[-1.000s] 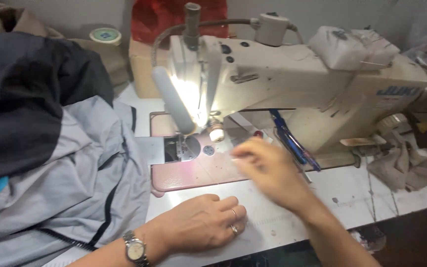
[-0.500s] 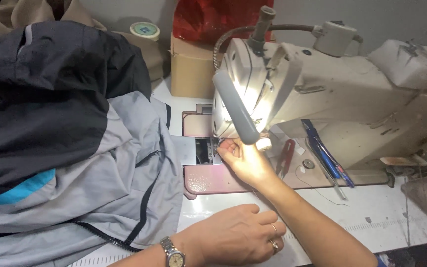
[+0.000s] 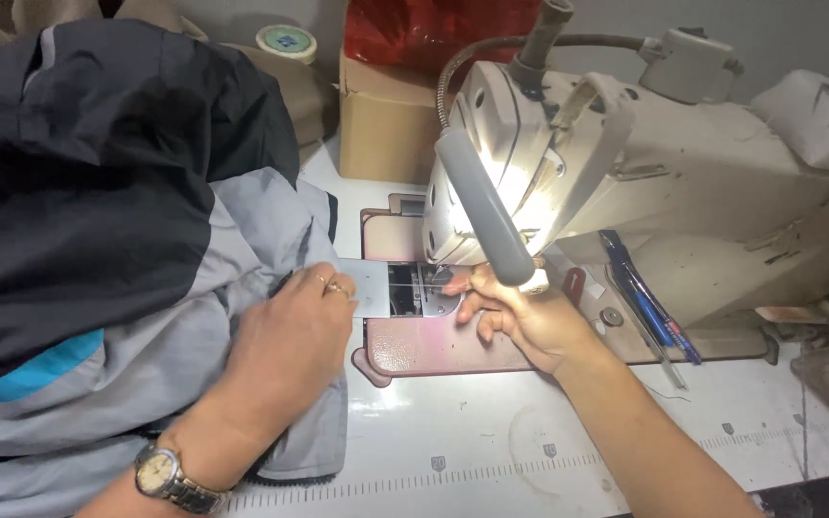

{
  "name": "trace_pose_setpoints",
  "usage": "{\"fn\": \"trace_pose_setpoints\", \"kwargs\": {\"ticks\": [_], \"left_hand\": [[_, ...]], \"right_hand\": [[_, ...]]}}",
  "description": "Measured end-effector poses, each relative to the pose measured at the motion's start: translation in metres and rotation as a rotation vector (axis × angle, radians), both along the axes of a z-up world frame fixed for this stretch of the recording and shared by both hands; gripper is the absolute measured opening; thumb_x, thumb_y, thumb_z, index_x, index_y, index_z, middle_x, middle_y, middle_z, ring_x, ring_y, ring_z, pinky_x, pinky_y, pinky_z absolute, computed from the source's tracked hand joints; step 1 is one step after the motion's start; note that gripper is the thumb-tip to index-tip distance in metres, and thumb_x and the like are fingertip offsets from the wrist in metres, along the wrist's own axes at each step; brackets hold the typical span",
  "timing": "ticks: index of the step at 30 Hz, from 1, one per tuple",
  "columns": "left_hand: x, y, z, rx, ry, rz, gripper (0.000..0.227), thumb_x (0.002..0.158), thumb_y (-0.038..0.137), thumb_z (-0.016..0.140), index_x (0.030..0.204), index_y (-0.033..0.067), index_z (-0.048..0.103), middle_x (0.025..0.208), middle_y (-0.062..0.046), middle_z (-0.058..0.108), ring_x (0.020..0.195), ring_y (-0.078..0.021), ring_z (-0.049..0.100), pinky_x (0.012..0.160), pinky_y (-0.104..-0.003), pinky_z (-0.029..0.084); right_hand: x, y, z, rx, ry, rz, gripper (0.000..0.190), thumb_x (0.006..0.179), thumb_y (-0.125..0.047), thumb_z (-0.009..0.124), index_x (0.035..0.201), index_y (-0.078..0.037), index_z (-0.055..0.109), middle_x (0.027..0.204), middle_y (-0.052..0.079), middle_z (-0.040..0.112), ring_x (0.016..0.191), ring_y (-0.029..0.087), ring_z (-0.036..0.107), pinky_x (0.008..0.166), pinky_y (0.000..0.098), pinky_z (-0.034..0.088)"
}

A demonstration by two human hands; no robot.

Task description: The person removes the bobbin case from a JUKI sewing machine and uses a small blue tool to clean lint from inside it. They then reinsert the bobbin case and thread the machine, preparing it for use.

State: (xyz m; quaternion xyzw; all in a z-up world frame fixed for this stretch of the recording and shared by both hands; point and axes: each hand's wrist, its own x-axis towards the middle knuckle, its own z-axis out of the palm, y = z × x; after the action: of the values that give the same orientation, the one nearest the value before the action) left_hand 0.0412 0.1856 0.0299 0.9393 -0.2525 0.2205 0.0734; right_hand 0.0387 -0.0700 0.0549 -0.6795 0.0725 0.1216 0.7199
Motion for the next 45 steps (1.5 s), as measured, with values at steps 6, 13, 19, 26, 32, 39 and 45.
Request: {"fn": "trace_pose_setpoints", "kwargs": {"ticks": [6,13,19,26,32,39,45], "left_hand": [[0.010,0.000,0.031,0.127,0.351,0.002,0.008,0.083,-0.002,0.056,0.087,0.0042,0.060,0.084,-0.008,0.057,0.065,-0.0216,0.065,0.049,-0.035,0.057],[0.028,0.006,0.024,0.086,0.364,-0.027,0.016,0.083,0.003,0.053,0.098,0.0035,0.059,0.100,-0.013,0.059,0.060,-0.0257,0.071,0.048,-0.043,0.058],[0.030,0.007,0.012,0.027,0.248,-0.002,0.007,0.083,0.008,0.053,0.078,0.0118,0.056,0.091,-0.005,0.060,0.054,-0.0259,0.071,0.047,-0.037,0.057],[0.029,0.008,0.016,-0.022,0.278,-0.028,0.007,0.085,0.010,0.051,0.079,0.0138,0.052,0.091,-0.007,0.060,0.050,-0.0266,0.070,0.044,-0.035,0.057],[0.032,0.007,0.006,-0.057,0.260,0.035,0.009,0.081,0.007,0.051,0.088,0.0120,0.053,0.090,-0.008,0.061,0.053,-0.0320,0.068,0.041,-0.042,0.053],[0.030,0.001,-0.007,0.098,0.075,0.182,0.011,0.072,0.003,0.059,0.074,0.0142,0.058,0.085,-0.003,0.058,0.043,-0.0257,0.063,0.035,-0.039,0.047],[0.032,0.002,-0.003,0.095,0.161,0.193,0.013,0.075,0.002,0.055,0.082,0.0118,0.062,0.089,-0.006,0.058,0.054,-0.0288,0.068,0.042,-0.042,0.053]], "right_hand": [[-0.010,-0.011,-0.002,0.129,0.084,0.280,0.009,0.090,-0.009,0.057,0.093,-0.005,0.049,0.049,0.002,0.042,0.027,0.003,0.031,0.019,0.0201,0.032],[-0.019,-0.052,0.068,-0.777,-0.070,0.182,0.017,0.077,0.000,0.069,0.091,0.009,0.069,0.045,0.015,0.059,0.025,0.013,0.042,0.022,0.0264,0.032],[-0.018,-0.069,0.050,-1.666,-0.061,-0.118,0.026,0.090,-0.039,0.065,0.108,-0.021,0.072,0.091,0.005,0.074,0.092,0.023,0.069,0.078,0.0359,0.053],[-0.025,0.026,0.046,-1.067,-0.360,0.378,0.026,0.090,-0.028,0.056,0.110,-0.023,0.072,0.132,0.005,0.059,0.109,0.034,0.064,0.089,0.0458,0.053],[-0.018,-0.025,0.058,-1.371,-0.275,0.293,0.019,0.090,-0.018,0.050,0.085,-0.013,0.067,0.091,0.005,0.070,0.080,0.026,0.066,0.069,0.0392,0.051],[-0.021,-0.045,0.063,-1.434,-0.294,0.207,0.019,0.078,-0.008,0.046,0.060,-0.004,0.051,0.082,0.006,0.058,0.074,0.023,0.054,0.069,0.0392,0.040],[-0.018,0.012,0.031,-1.178,-0.493,0.533,0.038,0.096,-0.028,0.041,0.125,-0.014,0.063,0.141,0.002,0.049,0.126,0.023,0.050,0.103,0.0405,0.037]]}}
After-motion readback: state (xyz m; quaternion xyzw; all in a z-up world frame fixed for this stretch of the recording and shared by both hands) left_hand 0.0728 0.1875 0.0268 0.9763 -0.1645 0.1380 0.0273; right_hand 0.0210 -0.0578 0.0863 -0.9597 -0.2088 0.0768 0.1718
